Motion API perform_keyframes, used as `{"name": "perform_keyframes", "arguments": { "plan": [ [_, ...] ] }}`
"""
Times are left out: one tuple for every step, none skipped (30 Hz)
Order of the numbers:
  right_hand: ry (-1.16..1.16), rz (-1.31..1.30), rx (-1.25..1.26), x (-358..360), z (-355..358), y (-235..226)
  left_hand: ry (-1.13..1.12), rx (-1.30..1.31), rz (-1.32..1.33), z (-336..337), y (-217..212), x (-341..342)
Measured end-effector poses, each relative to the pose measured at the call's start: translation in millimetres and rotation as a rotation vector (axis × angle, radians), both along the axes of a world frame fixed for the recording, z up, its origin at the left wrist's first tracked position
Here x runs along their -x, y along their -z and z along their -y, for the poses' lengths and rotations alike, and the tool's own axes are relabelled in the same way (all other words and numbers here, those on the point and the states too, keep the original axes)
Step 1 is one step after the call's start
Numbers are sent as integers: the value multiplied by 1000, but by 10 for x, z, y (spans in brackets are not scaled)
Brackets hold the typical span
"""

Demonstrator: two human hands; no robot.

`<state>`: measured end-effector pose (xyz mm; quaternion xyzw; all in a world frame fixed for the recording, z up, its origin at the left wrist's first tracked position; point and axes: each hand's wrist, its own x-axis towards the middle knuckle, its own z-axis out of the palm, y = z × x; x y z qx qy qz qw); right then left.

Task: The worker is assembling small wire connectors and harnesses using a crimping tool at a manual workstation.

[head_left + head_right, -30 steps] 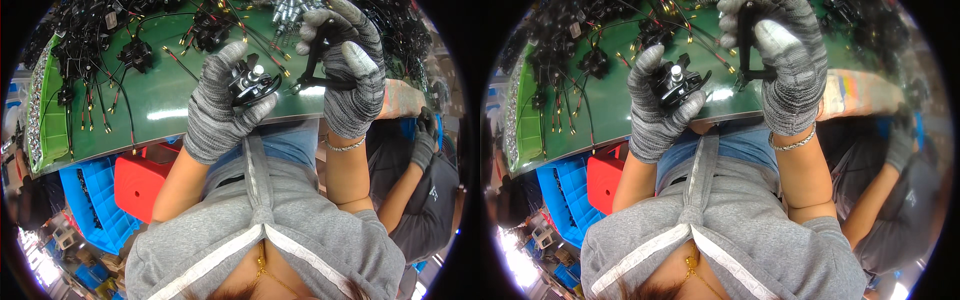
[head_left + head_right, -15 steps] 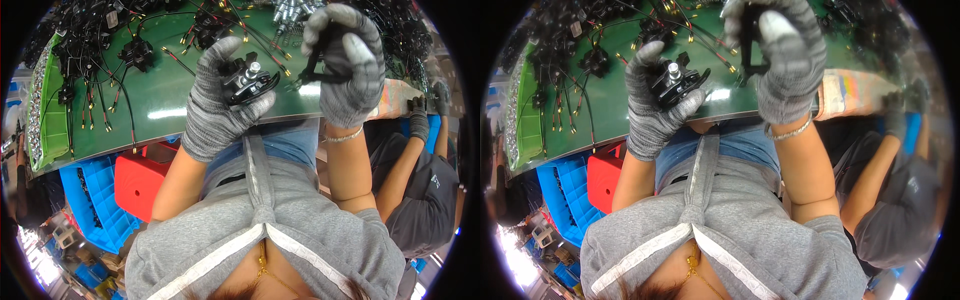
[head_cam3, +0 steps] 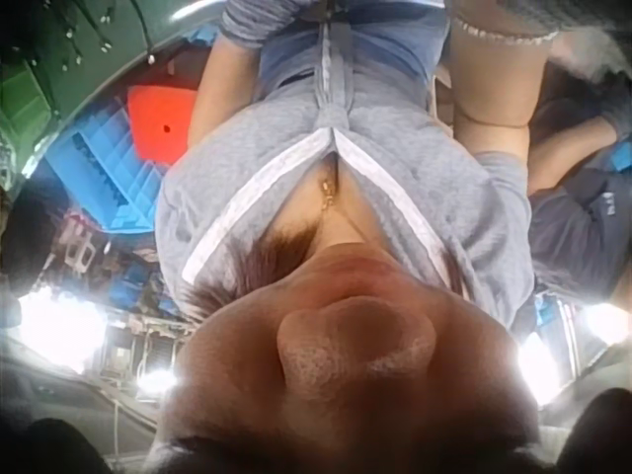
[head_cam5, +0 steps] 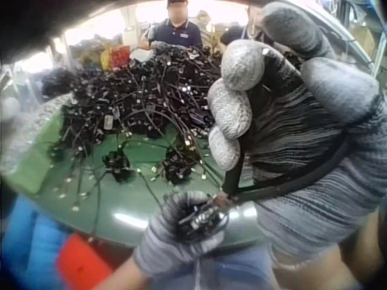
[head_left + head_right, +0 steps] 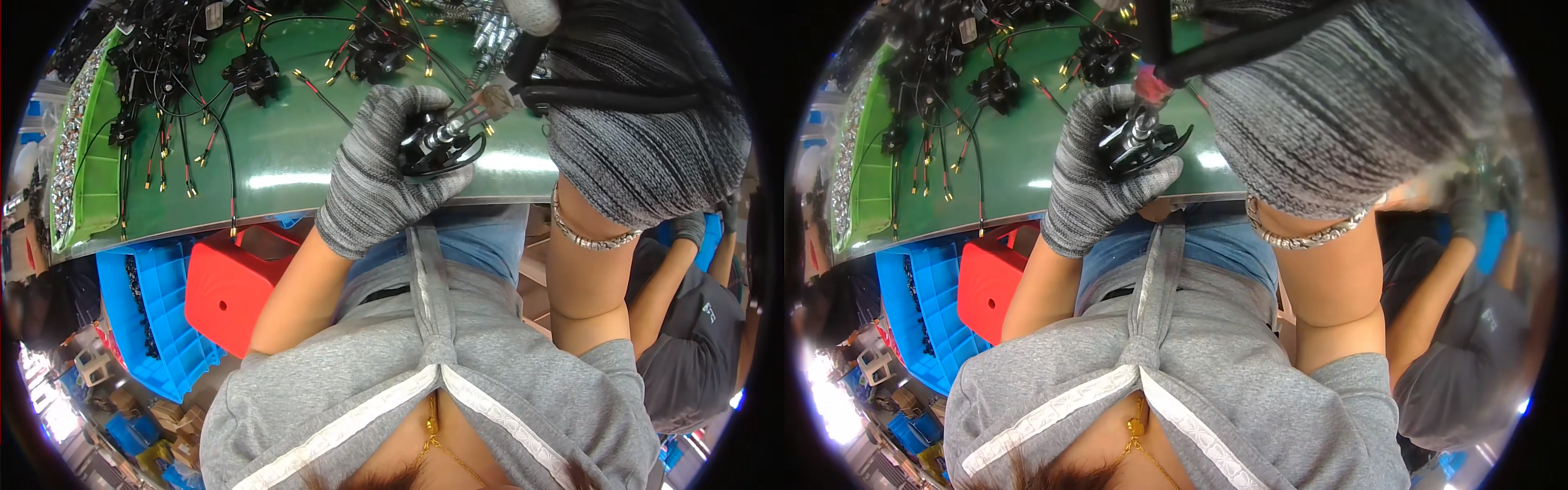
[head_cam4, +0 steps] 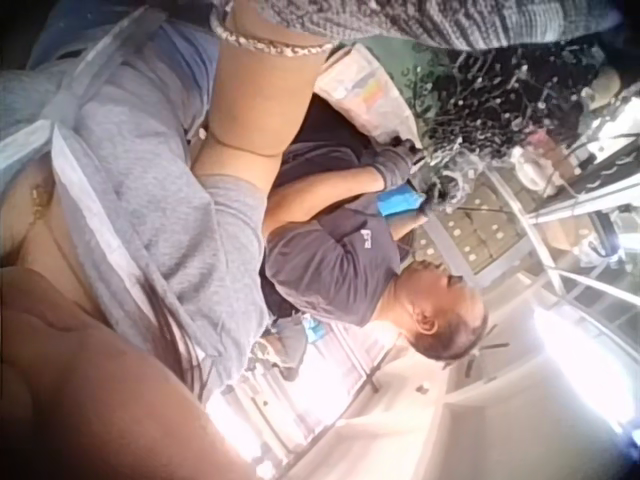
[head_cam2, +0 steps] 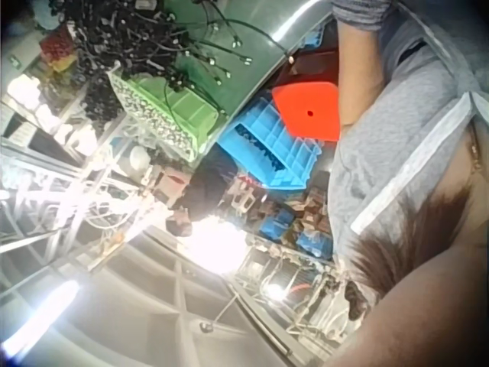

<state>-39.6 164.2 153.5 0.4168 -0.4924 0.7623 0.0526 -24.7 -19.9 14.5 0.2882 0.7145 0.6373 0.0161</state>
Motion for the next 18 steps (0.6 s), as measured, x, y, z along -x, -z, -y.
{"name": "perform_keyframes", "arguments": {
  "plan": [
    [-19, 4, 15, 5, 10, 33, 11, 13, -1, -1, -6, 8],
    [-42, 10, 32, -7, 14, 72, 23, 26, -2, -3, -9, 13],
    [-58, 21, 34, 5, -6, 101, 25, 24, -2, -11, -7, 11],
    [-84, 28, 44, 20, 4, 158, 25, -1, 28, -7, 3, 11],
    [-108, 37, 54, 48, 10, 203, 26, -27, 57, -3, 10, 11],
    [-127, 44, 63, 60, 21, 246, 19, -25, 56, 6, 13, 13],
    [-137, 51, 67, 69, 21, 279, 9, 1, -16, 3, 11, 11],
    [-135, 59, 69, 70, 20, 303, -1, 27, -88, 0, 11, 12],
    [-136, 68, 71, 63, 33, 321, -2, 26, -86, -4, 26, 16],
    [-133, 78, 77, 45, 42, 323, -8, 34, -128, -4, 49, 24],
    [-119, 86, 72, 43, 39, 333, -13, 43, -169, -4, 61, 35],
    [-106, 96, 79, 29, 47, 340, -20, 45, -167, -1, 51, 44],
    [-88, 105, 80, 12, 52, 338, -18, 81, -159, 4, 19, 51],
    [-75, 118, 88, -11, 65, 363, -17, 117, -149, 8, 1, 53],
    [-60, 122, 86, -5, 64, 355, -22, 119, -146, -3, -2, 38],
    [-41, 127, 92, -9, 57, 360, -105, 117, -226, -21, -11, 12],
    [-24, 130, 99, -2, 67, 376, -188, 114, -305, -30, -13, 13],
    [-7, 138, 111, -29, 89, 388, -140, 54, -277, -29, 46, 47]
  ]
}}
